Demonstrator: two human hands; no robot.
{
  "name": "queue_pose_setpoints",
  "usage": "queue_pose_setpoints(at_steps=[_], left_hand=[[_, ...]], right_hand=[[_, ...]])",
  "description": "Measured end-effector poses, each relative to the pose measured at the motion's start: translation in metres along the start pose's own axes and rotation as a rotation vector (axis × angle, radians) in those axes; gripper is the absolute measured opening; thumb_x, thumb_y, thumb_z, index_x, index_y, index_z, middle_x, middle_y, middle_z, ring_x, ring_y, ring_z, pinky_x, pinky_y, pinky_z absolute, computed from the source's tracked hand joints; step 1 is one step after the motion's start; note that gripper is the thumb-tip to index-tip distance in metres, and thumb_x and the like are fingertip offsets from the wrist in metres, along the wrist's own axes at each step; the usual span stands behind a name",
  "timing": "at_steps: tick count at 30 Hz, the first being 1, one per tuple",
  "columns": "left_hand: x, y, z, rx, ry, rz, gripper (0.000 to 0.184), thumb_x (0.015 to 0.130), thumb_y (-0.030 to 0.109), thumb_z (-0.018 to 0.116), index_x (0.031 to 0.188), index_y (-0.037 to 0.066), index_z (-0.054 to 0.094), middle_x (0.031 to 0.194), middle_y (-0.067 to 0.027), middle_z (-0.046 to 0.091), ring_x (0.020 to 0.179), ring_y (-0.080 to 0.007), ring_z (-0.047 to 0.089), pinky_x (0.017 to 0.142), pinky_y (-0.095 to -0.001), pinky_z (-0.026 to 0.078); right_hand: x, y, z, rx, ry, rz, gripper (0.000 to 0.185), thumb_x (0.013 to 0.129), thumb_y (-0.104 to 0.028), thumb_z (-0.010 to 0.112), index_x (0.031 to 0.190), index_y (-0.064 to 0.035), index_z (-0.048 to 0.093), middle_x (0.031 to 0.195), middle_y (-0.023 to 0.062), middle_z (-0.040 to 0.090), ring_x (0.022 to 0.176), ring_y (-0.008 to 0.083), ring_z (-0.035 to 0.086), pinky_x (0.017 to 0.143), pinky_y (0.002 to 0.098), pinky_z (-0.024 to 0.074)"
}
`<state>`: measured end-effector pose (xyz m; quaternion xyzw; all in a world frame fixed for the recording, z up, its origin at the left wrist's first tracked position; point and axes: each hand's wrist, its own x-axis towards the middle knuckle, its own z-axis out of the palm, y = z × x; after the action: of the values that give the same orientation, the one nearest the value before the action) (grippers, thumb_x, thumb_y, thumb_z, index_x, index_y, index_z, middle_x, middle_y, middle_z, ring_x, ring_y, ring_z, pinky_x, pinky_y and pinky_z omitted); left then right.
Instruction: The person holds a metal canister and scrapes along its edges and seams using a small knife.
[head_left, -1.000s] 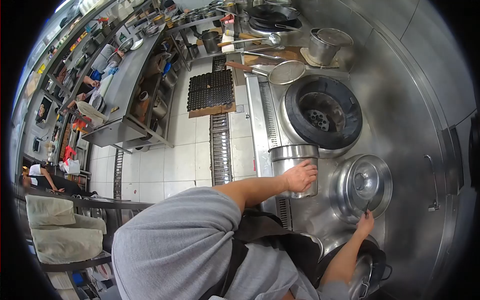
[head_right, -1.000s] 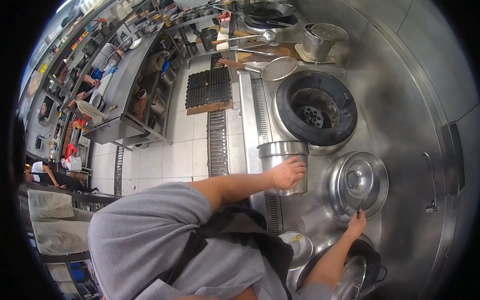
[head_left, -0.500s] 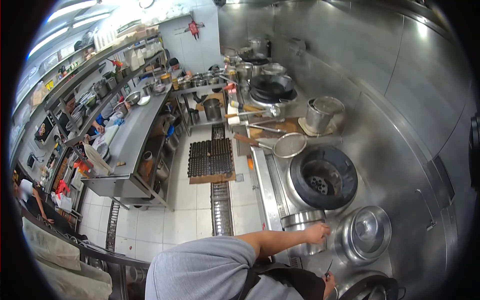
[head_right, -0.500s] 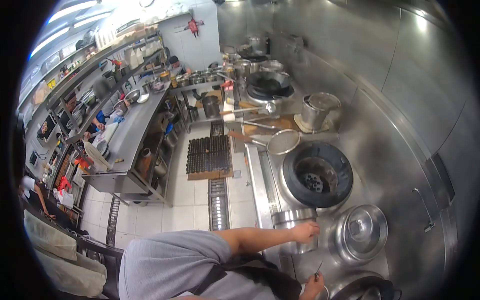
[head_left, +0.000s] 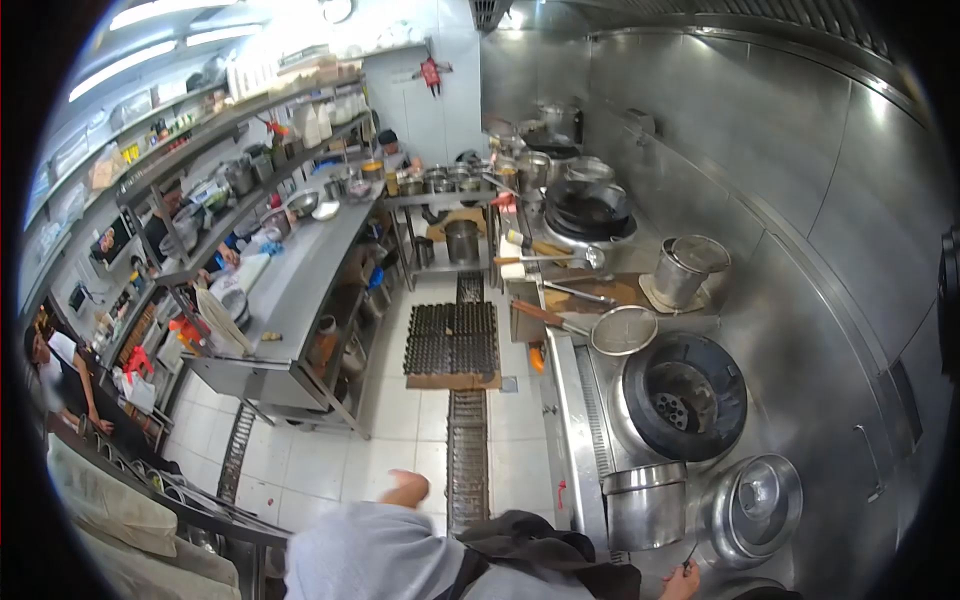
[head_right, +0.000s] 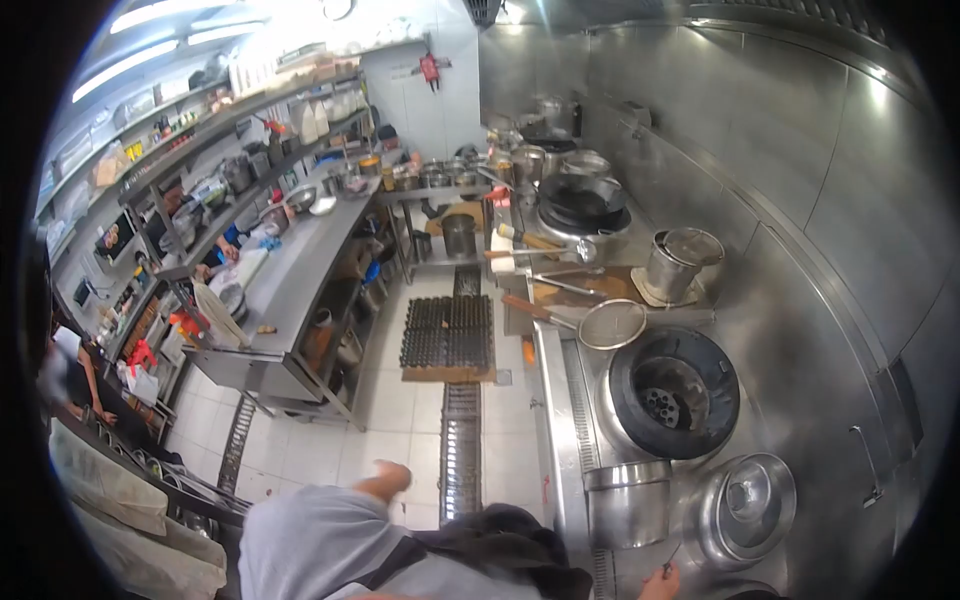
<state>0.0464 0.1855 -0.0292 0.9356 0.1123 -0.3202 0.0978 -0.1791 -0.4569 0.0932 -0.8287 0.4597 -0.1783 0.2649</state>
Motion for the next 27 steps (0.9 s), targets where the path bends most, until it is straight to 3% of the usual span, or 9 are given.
queue_pose_setpoints(at_steps=[2,5,6,11,13,19,21,24,27], left_hand=[[-0.025,-0.020,-0.026,0.273,-0.101,0.060,0.037,0.089,0.022,0.063,0.124,0.013,0.072,0.130,-0.0143,0.069,0.122,-0.0340,0.065,0.098,-0.0512,0.054],[0.043,-0.036,-0.026,0.139,0.121,0.295,0.034,0.086,0.033,0.067,0.107,0.008,0.075,0.112,-0.0200,0.074,0.104,-0.0394,0.070,0.092,-0.0483,0.055],[0.043,-0.020,-0.041,-0.120,0.177,0.301,0.036,0.088,0.036,0.066,0.108,0.008,0.075,0.108,-0.0207,0.074,0.102,-0.0379,0.071,0.091,-0.0481,0.056],[-0.031,0.110,-0.162,-1.049,0.089,0.587,0.037,0.096,0.031,0.069,0.121,0.003,0.071,0.111,-0.0099,0.075,0.107,-0.0180,0.069,0.088,-0.0351,0.055],[-0.085,0.145,-0.209,-1.287,-0.061,0.714,0.040,0.099,0.023,0.067,0.130,-0.003,0.063,0.117,-0.0135,0.073,0.114,-0.0229,0.068,0.099,-0.0359,0.053],[-0.185,0.173,-0.257,-1.590,-0.730,1.400,0.095,0.100,0.075,0.022,0.149,-0.002,0.048,0.142,-0.0238,0.058,0.139,-0.0426,0.048,0.116,-0.0548,0.035],[-0.235,0.179,-0.275,-1.485,-0.779,1.758,0.098,0.101,0.074,0.015,0.153,-0.005,0.041,0.146,-0.0259,0.054,0.138,-0.0421,0.049,0.117,-0.0593,0.031],[-0.298,0.180,-0.297,-1.358,-0.915,1.971,0.083,0.101,0.068,0.031,0.141,-0.002,0.053,0.139,-0.0284,0.058,0.130,-0.0531,0.051,0.117,-0.0685,0.018],[-0.343,0.167,-0.305,-1.457,-1.057,1.662,0.068,0.102,0.061,0.048,0.130,0.002,0.065,0.133,-0.0309,0.061,0.122,-0.0641,0.053,0.117,-0.0777,0.006]], right_hand=[[-0.005,0.005,0.001,0.247,-0.058,0.092,0.040,0.083,-0.006,0.066,0.121,0.0017,0.068,0.068,0.0115,0.066,0.053,0.0215,0.062,0.057,0.0375,0.0523],[-0.001,0.068,0.043,0.118,0.186,-0.268,0.042,0.088,-0.012,0.064,0.128,0.0019,0.065,0.090,0.0195,0.071,0.056,0.0217,0.063,0.052,0.0353,0.0518],[-0.005,0.041,0.026,0.252,-0.033,0.086,0.041,0.089,-0.012,0.064,0.128,0.0016,0.066,0.090,0.0164,0.071,0.057,0.0204,0.063,0.052,0.0360,0.0516],[-0.015,-0.012,0.009,0.322,-0.102,0.123,0.039,0.093,-0.010,0.065,0.131,-0.0024,0.065,0.077,0.0061,0.063,0.055,0.0116,0.056,0.047,0.0263,0.0452],[-0.022,-0.013,0.002,0.307,-0.110,0.156,0.039,0.093,-0.009,0.065,0.132,-0.0022,0.064,0.078,0.0062,0.064,0.056,0.0119,0.057,0.047,0.0260,0.0455],[-0.044,0.004,-0.003,0.299,-0.062,0.120,0.037,0.096,-0.010,0.065,0.132,-0.0010,0.063,0.081,0.0060,0.068,0.056,0.0124,0.062,0.048,0.0265,0.0481],[-0.061,-0.002,-0.006,0.250,-0.051,0.129,0.039,0.093,-0.011,0.066,0.131,-0.0006,0.065,0.080,0.0083,0.068,0.057,0.0137,0.063,0.054,0.0278,0.0489],[-0.079,-0.022,-0.016,0.221,-0.038,0.164,0.038,0.094,-0.010,0.067,0.130,0.0007,0.066,0.080,0.0078,0.067,0.057,0.0125,0.062,0.054,0.0281,0.0485],[-0.089,-0.025,-0.017,0.265,-0.058,0.159,0.038,0.094,-0.010,0.067,0.131,0.0007,0.065,0.080,0.0075,0.066,0.059,0.0117,0.061,0.054,0.0279,0.0477]])
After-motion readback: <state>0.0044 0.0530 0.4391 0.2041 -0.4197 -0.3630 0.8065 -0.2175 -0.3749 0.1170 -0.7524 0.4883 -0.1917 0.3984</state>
